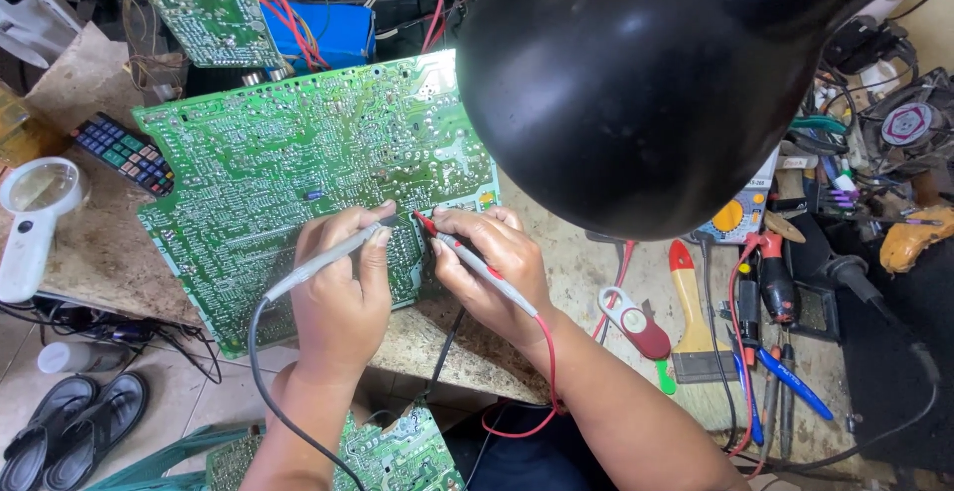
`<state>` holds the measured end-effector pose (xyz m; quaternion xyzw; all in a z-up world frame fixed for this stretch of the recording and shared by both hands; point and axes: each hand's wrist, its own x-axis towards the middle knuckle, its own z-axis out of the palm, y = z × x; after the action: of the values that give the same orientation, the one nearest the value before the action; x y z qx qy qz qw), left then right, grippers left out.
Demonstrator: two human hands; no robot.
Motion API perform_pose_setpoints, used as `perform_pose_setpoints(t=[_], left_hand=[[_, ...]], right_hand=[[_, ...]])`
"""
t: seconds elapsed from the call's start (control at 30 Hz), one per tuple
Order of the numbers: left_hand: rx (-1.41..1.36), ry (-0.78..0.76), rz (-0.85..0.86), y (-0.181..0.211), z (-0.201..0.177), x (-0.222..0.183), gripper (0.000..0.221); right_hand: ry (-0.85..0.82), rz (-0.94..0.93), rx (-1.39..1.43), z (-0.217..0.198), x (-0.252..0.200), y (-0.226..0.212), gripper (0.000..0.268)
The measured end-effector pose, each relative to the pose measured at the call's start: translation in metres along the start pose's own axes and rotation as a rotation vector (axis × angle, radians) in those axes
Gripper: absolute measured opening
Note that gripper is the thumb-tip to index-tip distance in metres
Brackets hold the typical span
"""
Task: Measuring electrical values of components on a circuit board using a multimeter.
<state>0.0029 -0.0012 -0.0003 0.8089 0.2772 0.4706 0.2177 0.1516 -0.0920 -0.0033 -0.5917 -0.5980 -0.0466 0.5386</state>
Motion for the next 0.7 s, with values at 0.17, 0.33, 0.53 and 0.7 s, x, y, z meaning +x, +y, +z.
perform_pose_setpoints(t=[0.17,0.33,0.53,0.7], left_hand=[[-0.005,-0.01,-0.009,0.0,0.0001,-0.0005,0.005],[-0.006,-0.004,-0.004,0.0003,-0.0001,-0.0002,0.006],[-0.002,-0.013,-0.007,0.0,-0.0002,-0.0007,0.006],[0.007,-0.005,-0.004,-0.0009,0.0008,-0.0004,0.005]], right_hand=[[0.003,0.007,0.006,-0.0003,0.0005,-0.0011,0.012],[-0.002,0.011,0.017,-0.0001,-0.0001,-0.0002,0.013],[-0.004,0.018,0.023,-0.0001,-0.0006,0.0004,0.013],[-0.009,0.005,0.011,-0.0006,-0.0009,0.0029,0.012]])
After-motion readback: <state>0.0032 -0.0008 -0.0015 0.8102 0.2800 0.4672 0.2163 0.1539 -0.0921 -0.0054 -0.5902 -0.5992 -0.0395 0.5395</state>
